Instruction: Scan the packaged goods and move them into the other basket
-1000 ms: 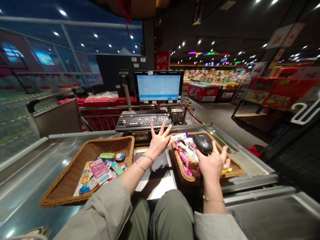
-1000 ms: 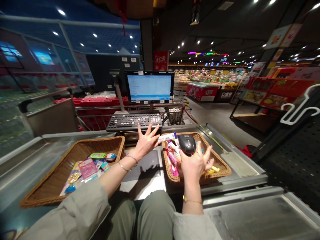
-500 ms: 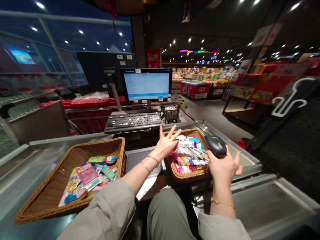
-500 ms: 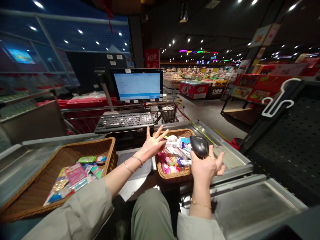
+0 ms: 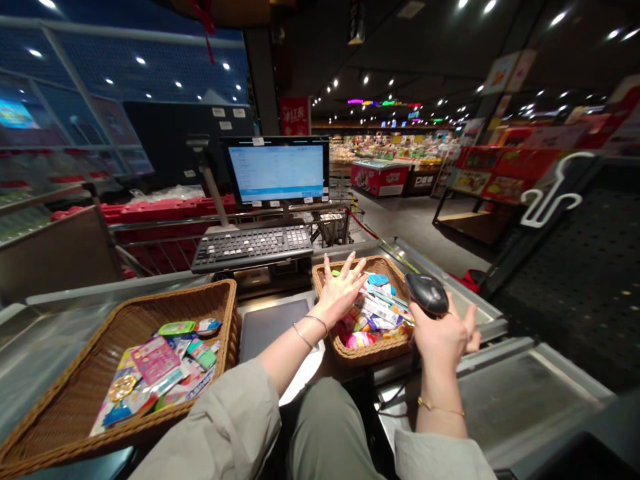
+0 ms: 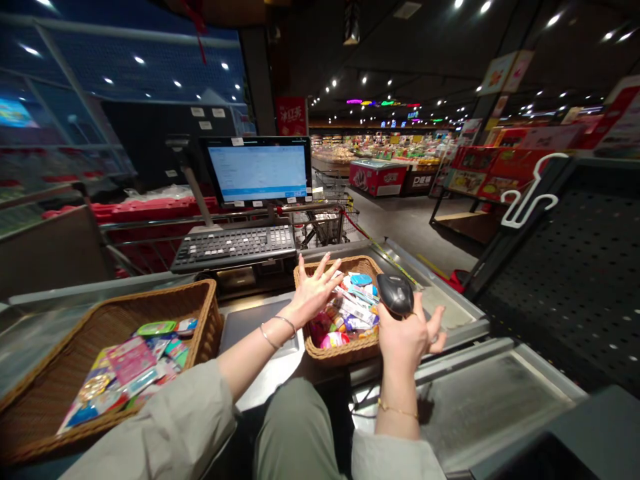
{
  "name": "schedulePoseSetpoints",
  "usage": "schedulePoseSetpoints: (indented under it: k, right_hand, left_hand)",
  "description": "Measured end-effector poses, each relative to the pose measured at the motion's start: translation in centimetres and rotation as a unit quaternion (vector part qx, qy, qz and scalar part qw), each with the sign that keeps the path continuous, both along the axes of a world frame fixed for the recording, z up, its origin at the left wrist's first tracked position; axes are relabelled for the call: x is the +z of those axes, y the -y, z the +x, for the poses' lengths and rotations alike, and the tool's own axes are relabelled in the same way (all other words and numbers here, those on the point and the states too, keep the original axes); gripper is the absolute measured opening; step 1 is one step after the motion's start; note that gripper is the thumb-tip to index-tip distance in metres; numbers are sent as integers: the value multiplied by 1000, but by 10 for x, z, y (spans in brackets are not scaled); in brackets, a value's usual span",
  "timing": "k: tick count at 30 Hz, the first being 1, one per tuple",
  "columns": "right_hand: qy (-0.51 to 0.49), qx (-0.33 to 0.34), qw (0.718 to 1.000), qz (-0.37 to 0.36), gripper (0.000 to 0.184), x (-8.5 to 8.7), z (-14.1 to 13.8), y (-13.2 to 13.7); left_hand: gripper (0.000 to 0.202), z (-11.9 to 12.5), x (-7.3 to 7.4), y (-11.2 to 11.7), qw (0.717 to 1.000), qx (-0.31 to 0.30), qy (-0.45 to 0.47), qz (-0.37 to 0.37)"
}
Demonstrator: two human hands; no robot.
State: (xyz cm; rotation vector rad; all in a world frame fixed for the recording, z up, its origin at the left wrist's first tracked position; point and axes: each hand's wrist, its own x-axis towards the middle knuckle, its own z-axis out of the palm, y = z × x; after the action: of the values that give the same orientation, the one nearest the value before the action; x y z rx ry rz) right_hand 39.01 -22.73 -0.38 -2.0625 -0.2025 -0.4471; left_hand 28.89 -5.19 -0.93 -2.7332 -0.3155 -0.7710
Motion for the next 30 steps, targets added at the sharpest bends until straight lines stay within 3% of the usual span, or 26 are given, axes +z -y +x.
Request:
schedulePoseSetpoints:
  k: [9,14,18,25,30]
  right_hand:
    - [40,70,996,-33,77,2,-23,-34]
    - [67,142,986,-55,70,22,-57,-65]
    - [90,209,971,-69,65,30,-84,-89]
    - [103,257,959,-66,47,18,-130,-125]
    - [125,297,943,-85,46,11,-155,-138]
  left_hand:
    - [57,-56,8,-20,998,67,4,-3]
    - [72,-106,11,-44,992,128,9,4]
    - [72,-155,13,-64,983,181,13,-3]
    - [64,-241,12,-88,968,249,8,-11]
    - [59,-287,4,-100,959,282,-8,-29]
